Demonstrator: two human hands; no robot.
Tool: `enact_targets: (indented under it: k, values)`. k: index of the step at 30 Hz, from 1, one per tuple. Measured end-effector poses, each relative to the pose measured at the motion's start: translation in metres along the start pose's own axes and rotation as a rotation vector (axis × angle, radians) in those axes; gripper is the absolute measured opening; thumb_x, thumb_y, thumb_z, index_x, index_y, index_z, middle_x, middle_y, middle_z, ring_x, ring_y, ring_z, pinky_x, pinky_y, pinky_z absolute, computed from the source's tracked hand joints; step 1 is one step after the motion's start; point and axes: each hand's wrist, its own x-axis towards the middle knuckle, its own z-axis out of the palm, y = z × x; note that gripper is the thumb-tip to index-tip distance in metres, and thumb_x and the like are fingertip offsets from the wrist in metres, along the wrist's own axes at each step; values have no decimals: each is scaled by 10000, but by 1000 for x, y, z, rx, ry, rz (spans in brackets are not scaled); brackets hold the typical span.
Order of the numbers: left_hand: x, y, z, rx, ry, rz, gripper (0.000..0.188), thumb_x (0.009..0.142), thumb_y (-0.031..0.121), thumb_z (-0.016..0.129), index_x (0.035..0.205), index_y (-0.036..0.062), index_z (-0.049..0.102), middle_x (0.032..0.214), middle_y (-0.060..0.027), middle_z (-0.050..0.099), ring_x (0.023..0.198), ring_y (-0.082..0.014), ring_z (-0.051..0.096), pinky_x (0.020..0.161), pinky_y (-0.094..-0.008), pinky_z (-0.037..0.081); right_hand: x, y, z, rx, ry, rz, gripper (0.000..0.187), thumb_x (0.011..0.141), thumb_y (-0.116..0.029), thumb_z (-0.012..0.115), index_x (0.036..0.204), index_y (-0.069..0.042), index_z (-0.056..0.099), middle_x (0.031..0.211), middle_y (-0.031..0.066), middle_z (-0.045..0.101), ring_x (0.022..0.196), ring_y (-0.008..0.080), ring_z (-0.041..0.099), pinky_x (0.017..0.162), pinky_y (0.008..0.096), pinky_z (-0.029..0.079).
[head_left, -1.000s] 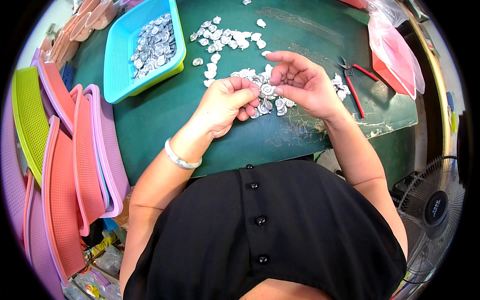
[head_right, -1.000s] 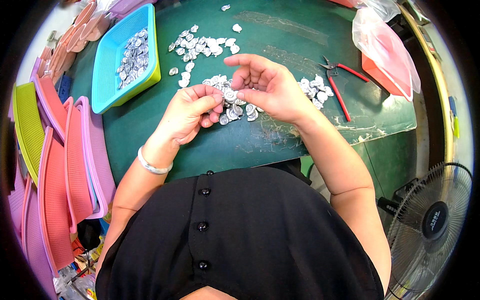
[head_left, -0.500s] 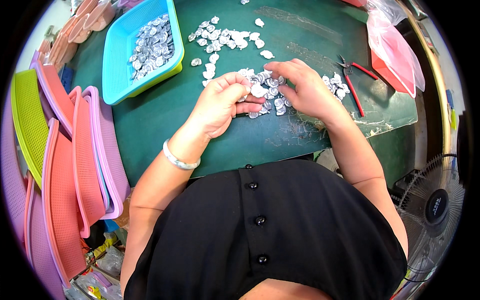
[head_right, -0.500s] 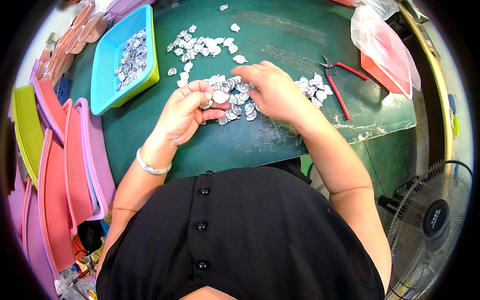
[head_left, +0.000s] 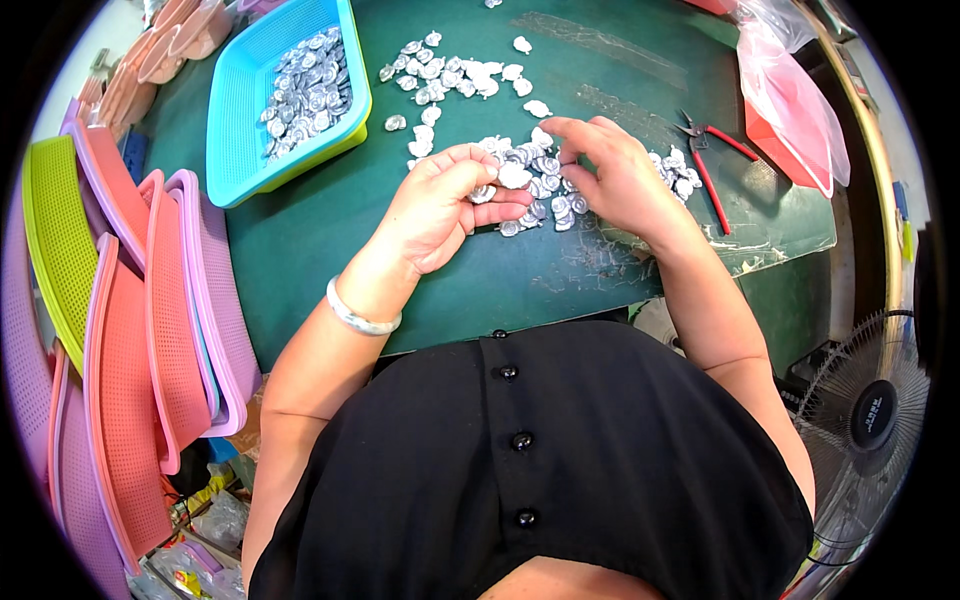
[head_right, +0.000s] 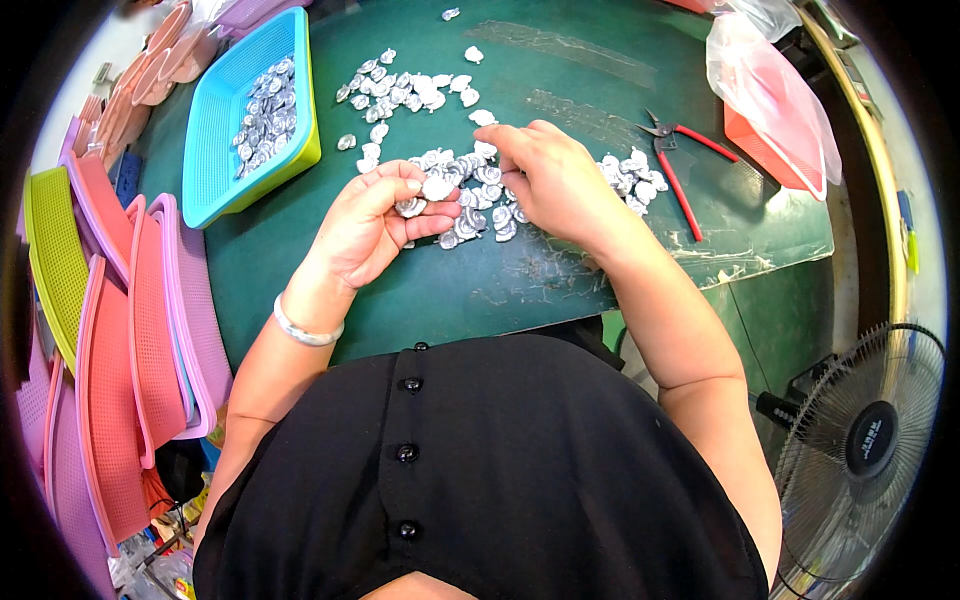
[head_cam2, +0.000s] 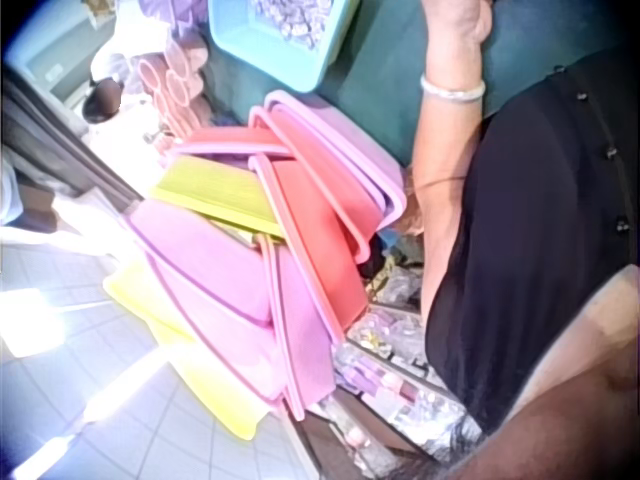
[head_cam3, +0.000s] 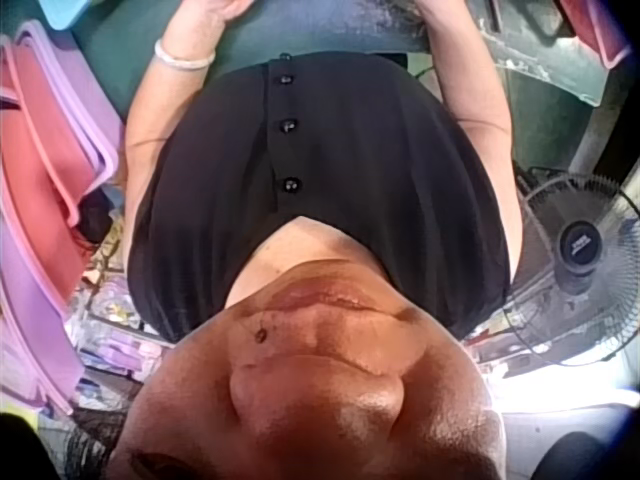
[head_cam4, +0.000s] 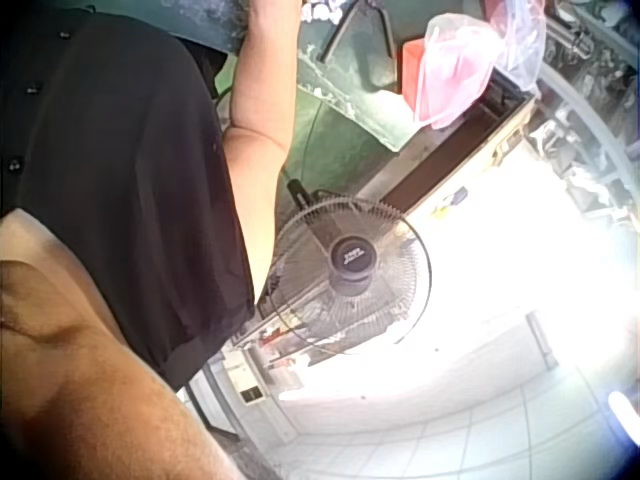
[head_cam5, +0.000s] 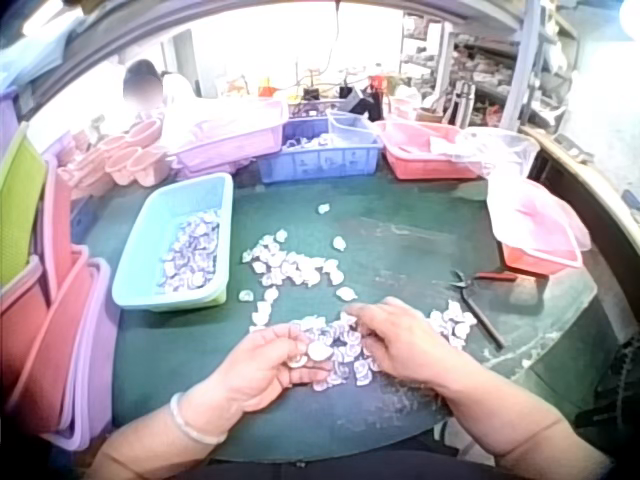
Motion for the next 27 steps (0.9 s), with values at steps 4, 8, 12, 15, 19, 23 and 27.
enact_targets:
  k: [4, 8, 12, 15, 19, 23, 27]
  values:
    - [0, 1, -1, -5, 2, -3, 90, 840, 58, 474, 894, -1, 514, 945, -245, 591, 835, -286, 627, 763, -354, 533, 0, 1, 2, 6, 13, 21, 419, 694, 31, 565, 1105, -47, 533, 702, 53, 551, 747, 237, 527, 676, 343, 438]
    - [-1, 2, 2, -27, 16, -5, 77, 825, 37, 469, 851, -14, 521, 901, -195, 595, 817, -274, 626, 735, -351, 541, 0, 0, 1, 22, 23, -7, 421, 698, 40, 552, 1109, -43, 523, 695, 56, 539, 726, 239, 524, 666, 345, 435]
    - [0, 1, -1, -64, -34, 29, 71, 804, 22, 475, 829, -23, 524, 880, -175, 595, 816, -275, 625, 719, -353, 546, -1, 0, 3, 29, 31, -32, 417, 701, 43, 535, 1109, -36, 507, 683, 67, 531, 709, 250, 522, 649, 354, 428]
    - [0, 2, -2, -120, -25, 41, 83, 794, 24, 481, 841, -26, 526, 867, -173, 592, 791, -272, 624, 716, -350, 547, 0, 0, 4, 39, 48, -38, 427, 702, 46, 536, 1118, -37, 499, 677, 64, 524, 705, 248, 518, 648, 350, 427]
    - [-1, 2, -1, -72, 32, 24, 95, 805, 55, 502, 866, -8, 538, 839, -141, 590, 714, -224, 610, 660, -314, 540, 0, -4, 3, 88, 127, -75, 433, 699, 50, 546, 1120, -38, 495, 674, 57, 513, 696, 245, 513, 637, 344, 425]
    - [0, 1, 1, 105, 75, -51, 120, 832, 134, 552, 884, 26, 555, 795, -87, 587, 642, -155, 575, 551, -242, 479, 1, -13, 0, 142, 158, -120, 437, 696, 52, 558, 1118, -44, 499, 680, 49, 511, 690, 234, 513, 625, 337, 424]
    - [-1, -1, 7, 198, 82, -64, 139, 859, 170, 557, 904, 39, 564, 739, -44, 584, 600, -108, 547, 474, -182, 413, 0, -20, 0, 191, 176, -137, 435, 696, 50, 569, 1114, -54, 506, 685, 40, 517, 685, 224, 512, 623, 333, 426]
